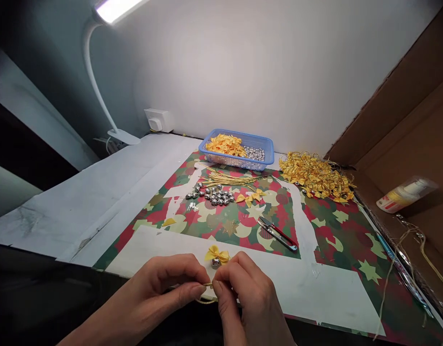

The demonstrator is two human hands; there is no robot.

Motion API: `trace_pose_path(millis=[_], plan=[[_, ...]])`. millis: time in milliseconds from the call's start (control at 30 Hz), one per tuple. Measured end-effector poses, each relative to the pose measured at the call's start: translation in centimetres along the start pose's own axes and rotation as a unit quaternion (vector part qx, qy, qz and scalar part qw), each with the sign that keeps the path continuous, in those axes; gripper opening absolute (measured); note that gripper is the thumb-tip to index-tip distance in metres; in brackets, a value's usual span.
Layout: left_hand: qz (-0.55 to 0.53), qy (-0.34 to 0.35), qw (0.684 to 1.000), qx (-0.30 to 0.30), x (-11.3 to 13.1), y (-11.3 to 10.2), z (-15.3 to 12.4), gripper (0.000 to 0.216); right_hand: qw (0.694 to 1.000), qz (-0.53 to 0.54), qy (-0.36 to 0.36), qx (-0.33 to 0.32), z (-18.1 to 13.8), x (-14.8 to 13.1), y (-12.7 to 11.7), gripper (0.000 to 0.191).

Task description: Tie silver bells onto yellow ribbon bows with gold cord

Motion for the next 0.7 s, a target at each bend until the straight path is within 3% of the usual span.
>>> trace_pose_path(millis=[200, 400, 500, 700], plan=[[-0.111, -0.036, 0.993, -0.02, -0.8, 0.5, 0.4, 0.019, 1.0, 0.004, -0.002, 0.004, -0.1, 0.5, 0.1, 0.024], [0.011, -0.011, 0.999, 0.028, -0.6, 0.2, 0.4, 0.017, 0.998, 0.01, -0.057, 0.002, 0.2, 1.6, -0.5, 0.022], [0.076, 0.008, 0.996, 0.047, -0.4, -0.2, 0.2, 0.02, 0.999, -0.031, -0.039, 0.021, 0.5, 2.5, -1.3, 0.022], [0.048, 0.02, 0.997, 0.053, -0.4, -1.2, -0.3, 0.019, 0.993, -0.119, -0.004, 0.016, 1.8, 3.2, -0.9, 0.022]])
Point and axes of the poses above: each hand's wrist, its own z-axis towards the middle knuckle, its own y-axis out of the palm, x = y × z, the point moved 4 cm from there along z, towards the middle knuckle, and after that the axes turned 4 degrees about -z, right-handed, at the moved point
